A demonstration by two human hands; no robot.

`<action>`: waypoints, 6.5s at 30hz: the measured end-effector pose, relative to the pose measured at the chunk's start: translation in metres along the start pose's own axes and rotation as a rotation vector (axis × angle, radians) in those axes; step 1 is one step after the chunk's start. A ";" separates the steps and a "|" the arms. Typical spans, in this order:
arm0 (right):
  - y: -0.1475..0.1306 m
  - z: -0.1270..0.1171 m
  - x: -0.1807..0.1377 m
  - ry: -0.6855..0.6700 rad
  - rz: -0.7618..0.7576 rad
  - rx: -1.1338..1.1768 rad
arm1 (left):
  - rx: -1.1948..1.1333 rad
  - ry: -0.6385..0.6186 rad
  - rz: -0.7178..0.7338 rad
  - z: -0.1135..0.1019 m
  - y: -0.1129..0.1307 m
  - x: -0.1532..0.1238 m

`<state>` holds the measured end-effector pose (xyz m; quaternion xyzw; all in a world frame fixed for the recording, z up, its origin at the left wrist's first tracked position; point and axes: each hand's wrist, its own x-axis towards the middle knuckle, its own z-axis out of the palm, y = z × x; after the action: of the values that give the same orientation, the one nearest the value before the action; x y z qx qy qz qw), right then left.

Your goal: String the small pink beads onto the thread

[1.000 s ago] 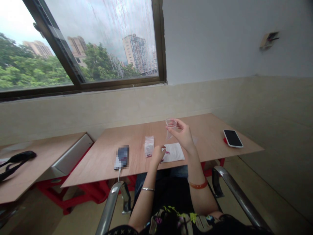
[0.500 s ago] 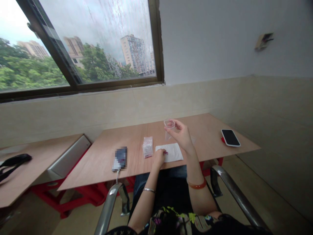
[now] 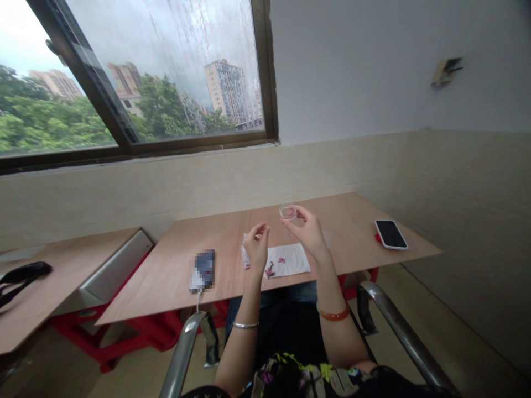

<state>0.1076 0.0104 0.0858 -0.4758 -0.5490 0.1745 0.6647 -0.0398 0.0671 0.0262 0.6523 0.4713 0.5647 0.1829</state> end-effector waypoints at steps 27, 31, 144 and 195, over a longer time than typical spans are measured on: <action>0.003 0.002 0.001 0.051 0.041 0.045 | 0.451 -0.590 -0.142 0.037 -0.082 -0.031; 0.005 0.000 0.001 0.049 0.041 0.041 | 0.502 -0.635 -0.137 0.044 -0.094 -0.035; 0.009 0.004 -0.004 -0.038 0.090 0.159 | 0.458 -0.738 0.002 0.056 -0.105 -0.037; 0.005 0.001 -0.005 -0.100 0.205 0.232 | -0.254 -0.075 0.146 -0.035 0.078 0.026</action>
<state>0.1070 0.0094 0.0784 -0.4402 -0.5059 0.3271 0.6658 -0.0423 0.0398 0.1111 0.6770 0.3403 0.6069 0.2400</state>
